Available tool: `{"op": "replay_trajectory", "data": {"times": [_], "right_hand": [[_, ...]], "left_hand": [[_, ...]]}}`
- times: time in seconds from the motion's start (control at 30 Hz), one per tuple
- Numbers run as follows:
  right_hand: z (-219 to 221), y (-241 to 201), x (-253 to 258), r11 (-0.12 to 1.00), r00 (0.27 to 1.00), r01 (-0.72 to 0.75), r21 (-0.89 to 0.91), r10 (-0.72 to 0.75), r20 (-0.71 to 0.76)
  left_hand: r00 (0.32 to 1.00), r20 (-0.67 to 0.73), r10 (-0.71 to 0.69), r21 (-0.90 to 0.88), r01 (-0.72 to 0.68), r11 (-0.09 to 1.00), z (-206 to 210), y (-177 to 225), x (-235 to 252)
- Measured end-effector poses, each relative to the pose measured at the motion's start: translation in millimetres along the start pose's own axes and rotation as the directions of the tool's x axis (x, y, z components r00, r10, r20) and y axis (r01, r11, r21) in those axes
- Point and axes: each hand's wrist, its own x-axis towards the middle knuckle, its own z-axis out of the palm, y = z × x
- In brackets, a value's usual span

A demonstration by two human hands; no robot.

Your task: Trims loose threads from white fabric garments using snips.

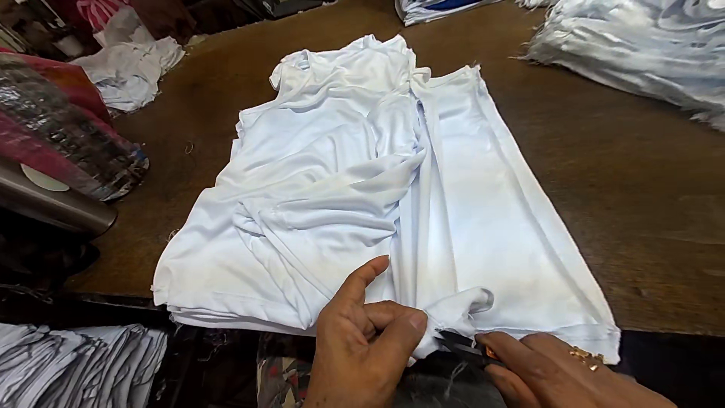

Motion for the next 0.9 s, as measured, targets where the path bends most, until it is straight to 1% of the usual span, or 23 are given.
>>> {"op": "replay_trajectory", "data": {"times": [0.17, 0.43, 0.6, 0.67, 0.73, 0.77, 0.83, 0.9], "right_hand": [[3.3, 0.6, 2.5, 1.000, 1.000, 0.000, -0.007, 0.000, -0.008], [4.1, 3.2, -1.0, 1.000, 0.999, 0.009, -0.011, -0.009, -0.038], [8.6, 3.4, 2.4, 0.999, 0.998, 0.012, -0.040, -0.015, -0.063], [9.6, 6.6, 1.5, 0.999, 0.998, 0.008, 0.045, -0.005, -0.062], [7.1, 13.4, -0.9, 0.974, 0.998, -0.007, 0.225, 0.020, -0.055], [5.1, 18.3, -2.5, 0.943, 0.998, -0.019, 0.333, 0.037, -0.048], [0.4, 27.3, -2.8, 0.831, 0.995, -0.076, 0.550, 0.096, -0.007], [-7.6, 28.8, 2.3, 0.698, 0.984, -0.174, 0.694, 0.156, 0.090]], "left_hand": [[1.000, 0.006, -0.014, 0.001, 0.014, 1.000, -1.7, 0.2, -0.2], [1.000, -0.011, -0.021, -0.074, 0.020, 0.997, 3.3, -1.2, -1.3], [0.999, 0.013, -0.033, -0.054, 0.034, 0.998, 1.5, -1.8, -1.6], [0.999, 0.032, -0.034, -0.041, 0.035, 0.999, -0.5, -3.1, -1.7], [0.998, 0.059, -0.011, -0.020, 0.012, 1.000, -2.6, -2.9, -0.6], [0.998, 0.068, 0.003, -0.002, -0.003, 1.000, -3.8, -2.7, 0.4], [0.996, 0.084, 0.017, 0.047, -0.021, 0.999, -6.6, -0.7, 3.2], [0.994, 0.108, 0.028, 0.092, -0.038, 0.995, -6.5, 2.6, 5.4]]}}
